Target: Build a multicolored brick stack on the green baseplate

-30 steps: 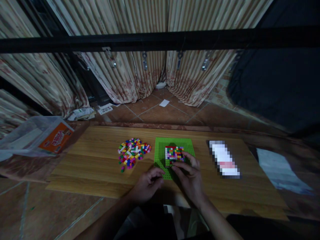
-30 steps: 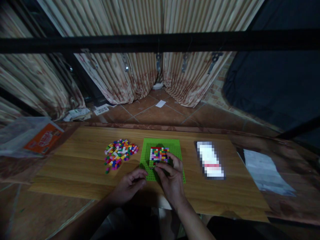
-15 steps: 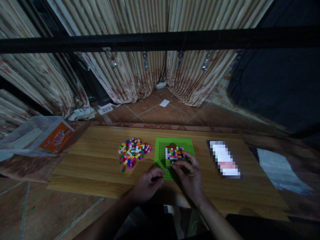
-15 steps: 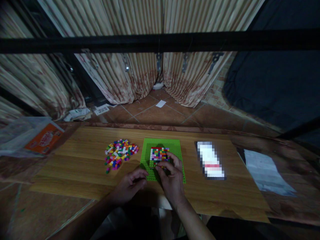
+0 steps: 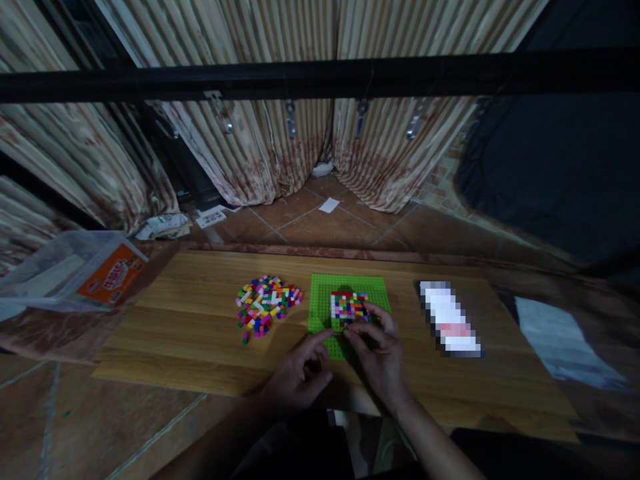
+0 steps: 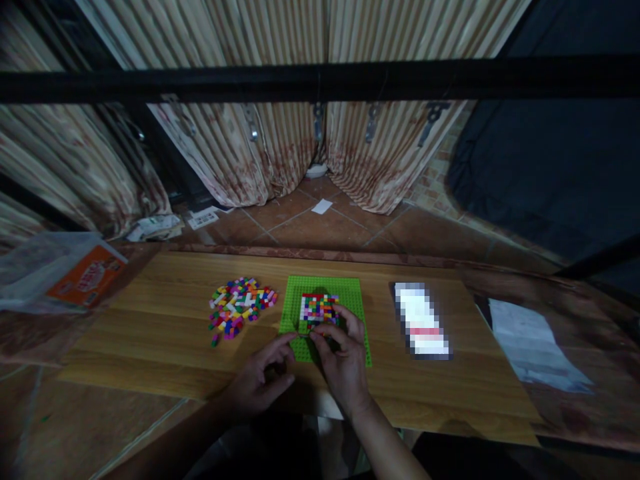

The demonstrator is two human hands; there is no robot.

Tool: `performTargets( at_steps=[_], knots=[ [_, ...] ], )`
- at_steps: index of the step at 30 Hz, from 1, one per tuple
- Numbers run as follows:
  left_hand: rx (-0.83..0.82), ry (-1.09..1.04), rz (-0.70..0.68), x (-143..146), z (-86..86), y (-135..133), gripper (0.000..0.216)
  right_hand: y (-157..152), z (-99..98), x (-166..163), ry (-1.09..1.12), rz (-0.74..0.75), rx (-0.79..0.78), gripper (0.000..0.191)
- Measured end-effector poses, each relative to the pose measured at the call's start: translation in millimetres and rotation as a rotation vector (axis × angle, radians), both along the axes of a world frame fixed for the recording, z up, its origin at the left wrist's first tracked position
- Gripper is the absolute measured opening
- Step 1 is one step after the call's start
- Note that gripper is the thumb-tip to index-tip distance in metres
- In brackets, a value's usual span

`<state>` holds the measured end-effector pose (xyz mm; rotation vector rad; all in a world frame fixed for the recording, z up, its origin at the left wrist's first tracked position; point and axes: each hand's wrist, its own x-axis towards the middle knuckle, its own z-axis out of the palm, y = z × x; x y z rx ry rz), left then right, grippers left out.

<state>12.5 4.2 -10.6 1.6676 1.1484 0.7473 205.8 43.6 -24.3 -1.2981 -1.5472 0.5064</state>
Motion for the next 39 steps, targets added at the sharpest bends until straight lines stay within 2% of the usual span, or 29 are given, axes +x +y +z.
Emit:
performTargets(
  at_steps=[11, 23, 39],
  knots=[
    [0.14, 0.313, -0.078, 16, 2.8, 11, 0.059, 0, 4.1, 1, -0.033, 0.011, 0.01, 0.007],
    [0.277, 0.417, -0.058, 23, -11.8, 6, 0.064, 0, 5.6, 0, -0.024, 0.027, 0.008, 0.009],
    [0.335, 0.482, -0.042, 26, -17.6, 8, 0.067, 1, 8.1, 0, -0.008, 0.036, -0.042, 0.01]
  ],
)
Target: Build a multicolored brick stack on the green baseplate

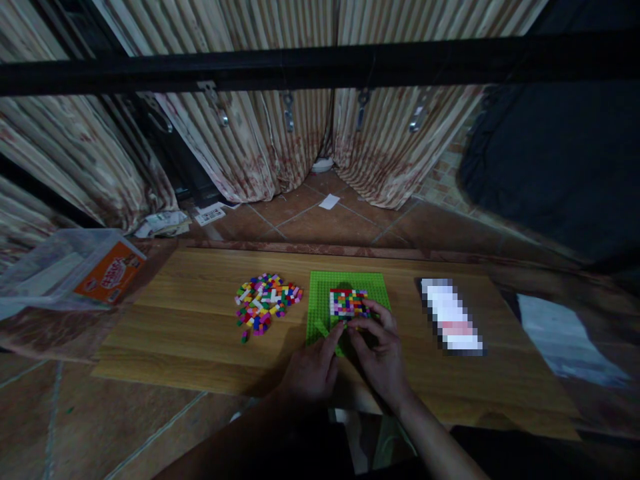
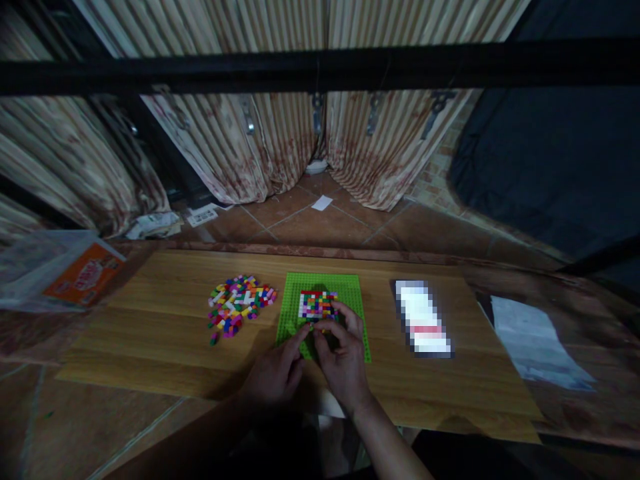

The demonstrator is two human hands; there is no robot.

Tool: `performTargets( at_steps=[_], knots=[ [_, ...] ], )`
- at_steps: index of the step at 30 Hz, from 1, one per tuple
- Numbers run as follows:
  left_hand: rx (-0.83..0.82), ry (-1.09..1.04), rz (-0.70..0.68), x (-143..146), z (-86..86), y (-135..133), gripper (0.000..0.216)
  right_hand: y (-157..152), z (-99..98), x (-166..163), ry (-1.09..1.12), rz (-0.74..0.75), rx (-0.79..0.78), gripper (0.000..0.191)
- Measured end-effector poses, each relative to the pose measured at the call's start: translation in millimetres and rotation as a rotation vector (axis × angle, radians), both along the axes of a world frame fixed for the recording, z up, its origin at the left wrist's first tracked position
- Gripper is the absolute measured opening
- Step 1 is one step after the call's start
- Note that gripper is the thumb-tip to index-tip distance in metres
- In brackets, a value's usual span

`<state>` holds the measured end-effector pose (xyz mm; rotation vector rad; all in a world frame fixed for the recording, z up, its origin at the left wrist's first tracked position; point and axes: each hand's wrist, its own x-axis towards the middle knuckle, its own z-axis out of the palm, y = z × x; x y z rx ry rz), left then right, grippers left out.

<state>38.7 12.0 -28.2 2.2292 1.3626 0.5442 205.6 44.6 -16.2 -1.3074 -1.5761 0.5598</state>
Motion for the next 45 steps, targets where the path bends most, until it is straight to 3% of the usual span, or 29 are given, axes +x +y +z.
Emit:
performTargets(
  at_steps=[14, 24, 32, 40, 45],
  knots=[
    [0.037, 0.093, -0.001, 1, -5.1, 2, 0.062, 1, 3.3, -5, 0.158, -0.012, -0.061, 0.006],
    [0.082, 0.194, -0.018, 5, 1.1, 6, 0.056, 1, -2.2, -7, 0.12, -0.024, -0.038, 0.005],
    [0.095, -0.013, 0.046, -1, -5.5, 7, 0.055, 4, -1.3, -2, 0.085, 0.006, -0.017, 0.006],
    [-0.115, -0.345, 0.276, -5, 3.6, 10, 0.056, 5, 1.2, 0, 0.075, 0.007, -0.013, 0.007],
    [-0.114, -0.364, 0.259, -5, 1.5, 12, 0.05, 6, 3.9, 0, 0.139, 0.019, -0.006, 0.008]
  ],
)
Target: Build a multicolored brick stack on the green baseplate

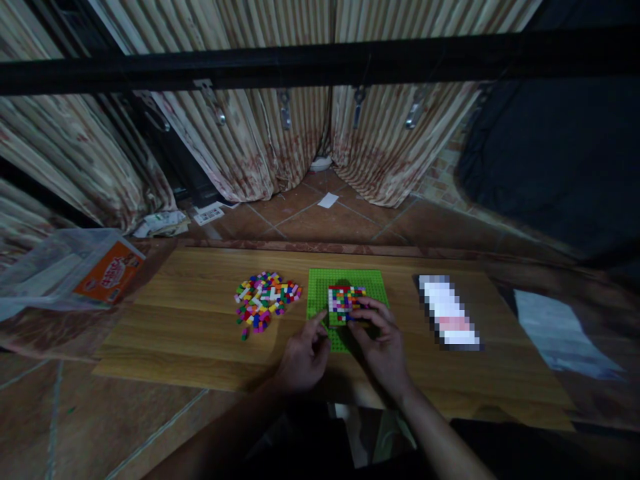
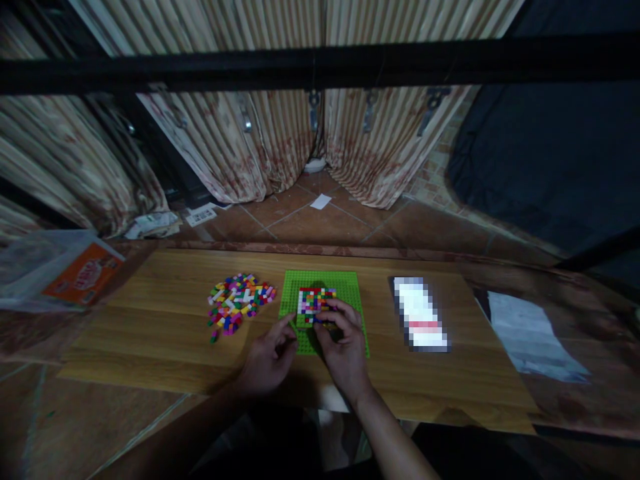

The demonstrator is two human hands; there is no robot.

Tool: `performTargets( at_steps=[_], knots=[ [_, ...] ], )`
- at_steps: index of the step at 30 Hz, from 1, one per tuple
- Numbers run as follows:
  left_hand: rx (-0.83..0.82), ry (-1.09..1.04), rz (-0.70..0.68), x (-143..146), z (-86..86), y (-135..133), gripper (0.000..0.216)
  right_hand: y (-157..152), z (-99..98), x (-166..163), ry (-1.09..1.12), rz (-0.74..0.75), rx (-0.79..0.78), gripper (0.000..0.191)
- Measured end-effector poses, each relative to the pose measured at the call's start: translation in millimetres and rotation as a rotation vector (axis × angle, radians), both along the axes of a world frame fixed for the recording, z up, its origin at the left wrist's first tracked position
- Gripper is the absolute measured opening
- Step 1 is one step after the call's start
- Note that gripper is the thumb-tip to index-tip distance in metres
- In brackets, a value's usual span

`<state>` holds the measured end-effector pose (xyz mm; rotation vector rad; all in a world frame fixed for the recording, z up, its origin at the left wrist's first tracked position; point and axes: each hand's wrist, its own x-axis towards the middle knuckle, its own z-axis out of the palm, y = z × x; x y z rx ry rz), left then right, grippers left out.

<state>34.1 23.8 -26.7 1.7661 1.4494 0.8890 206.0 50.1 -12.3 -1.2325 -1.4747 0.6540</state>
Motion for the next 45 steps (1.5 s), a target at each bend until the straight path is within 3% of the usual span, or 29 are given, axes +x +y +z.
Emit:
performTargets(
  at_steps=[11, 45],
  knots=[
    [0.041, 0.024, -0.033, -1, -7.8, 0, 0.052, 2, -11.1, 1, -0.066, -0.025, 0.031, 0.008],
    [0.052, 0.039, -0.028, 1, -4.0, 0, 0.05, 0, -4.8, -2, -0.181, -0.044, 0.082, 0.009]
  ],
)
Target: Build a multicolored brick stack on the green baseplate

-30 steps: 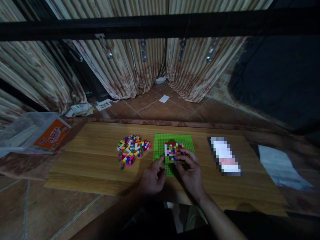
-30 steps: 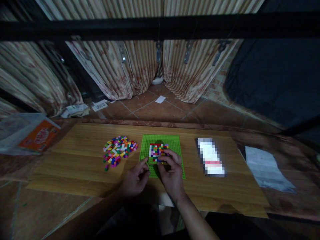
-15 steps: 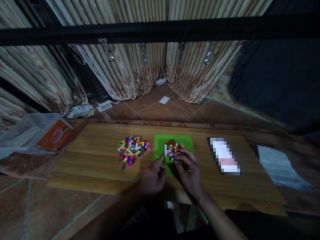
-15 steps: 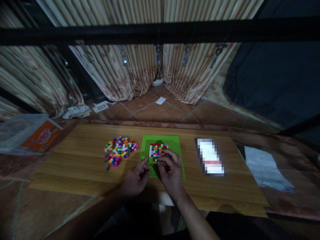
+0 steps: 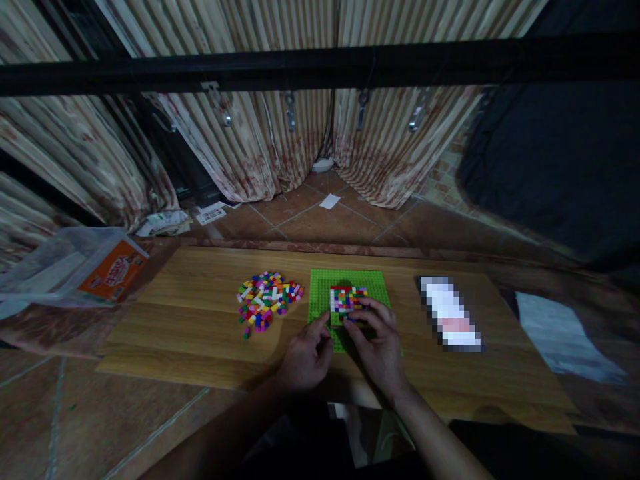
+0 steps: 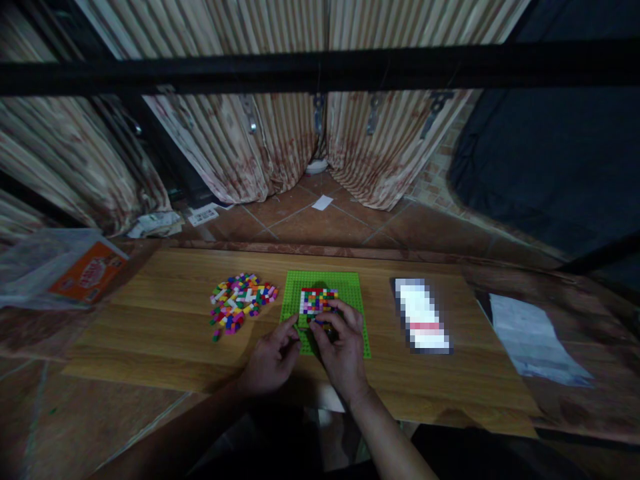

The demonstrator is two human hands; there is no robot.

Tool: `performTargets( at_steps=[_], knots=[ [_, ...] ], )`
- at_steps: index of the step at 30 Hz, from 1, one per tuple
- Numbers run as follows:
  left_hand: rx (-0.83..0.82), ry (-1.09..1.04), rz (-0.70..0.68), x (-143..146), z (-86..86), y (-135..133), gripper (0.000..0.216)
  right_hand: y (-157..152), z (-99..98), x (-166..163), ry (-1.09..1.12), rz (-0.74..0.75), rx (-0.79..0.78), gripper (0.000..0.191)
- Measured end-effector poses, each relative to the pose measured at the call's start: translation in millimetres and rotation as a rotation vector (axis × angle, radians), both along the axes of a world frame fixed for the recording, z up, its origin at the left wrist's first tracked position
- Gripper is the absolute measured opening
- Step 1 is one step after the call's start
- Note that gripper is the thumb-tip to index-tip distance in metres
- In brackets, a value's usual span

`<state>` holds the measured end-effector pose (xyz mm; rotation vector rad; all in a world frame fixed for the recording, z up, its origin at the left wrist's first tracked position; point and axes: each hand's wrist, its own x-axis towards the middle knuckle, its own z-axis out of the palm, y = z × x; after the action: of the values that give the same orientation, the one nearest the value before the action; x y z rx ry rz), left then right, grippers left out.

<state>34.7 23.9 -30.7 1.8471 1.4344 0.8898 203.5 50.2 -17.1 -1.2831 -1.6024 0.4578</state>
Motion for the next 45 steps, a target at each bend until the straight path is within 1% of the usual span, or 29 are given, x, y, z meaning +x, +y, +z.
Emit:
performTargets(
  at_steps=[11, 17, 20, 24, 27, 30, 36, 45],
  knots=[
    [0.005, -0.013, -0.006, 0, 0.5, 0, 0.049, -1, 0.2, -3, 0.029, -0.018, -0.018, 0.008],
    [0.01, 0.0, 0.006, 0, 2.3, 0, 0.051, -1, -1.3, -1, 0.002, -0.006, 0.007, 0.01],
    [0.013, -0.006, 0.003, 0, 0.7, 0, 0.051, -5, 1.6, 2, -0.07, 0.009, 0.049, 0.015],
    [0.029, -0.004, -0.012, 0, -2.9, 0, 0.051, -15, 5.2, 2, -0.259, 0.012, 0.137, 0.025],
    [0.035, 0.001, -0.018, -1, -4.3, 0, 0.055, -18, 2.2, 1, -0.343, 0.03, 0.19, 0.028],
    [0.034, -0.002, -0.022, -1, -4.6, 1, 0.054, -18, -2.7, 0, -0.384, 0.045, 0.215, 0.03],
    [0.046, -0.009, -0.025, -1, -6.9, 0, 0.055, -18, -4.4, -1, -0.377, 0.058, 0.205, 0.03],
    [0.072, 0.007, -0.035, -2, -12.2, 0, 0.054, -15, -4.3, -5, -0.333, 0.038, 0.204, 0.021]
  ],
)
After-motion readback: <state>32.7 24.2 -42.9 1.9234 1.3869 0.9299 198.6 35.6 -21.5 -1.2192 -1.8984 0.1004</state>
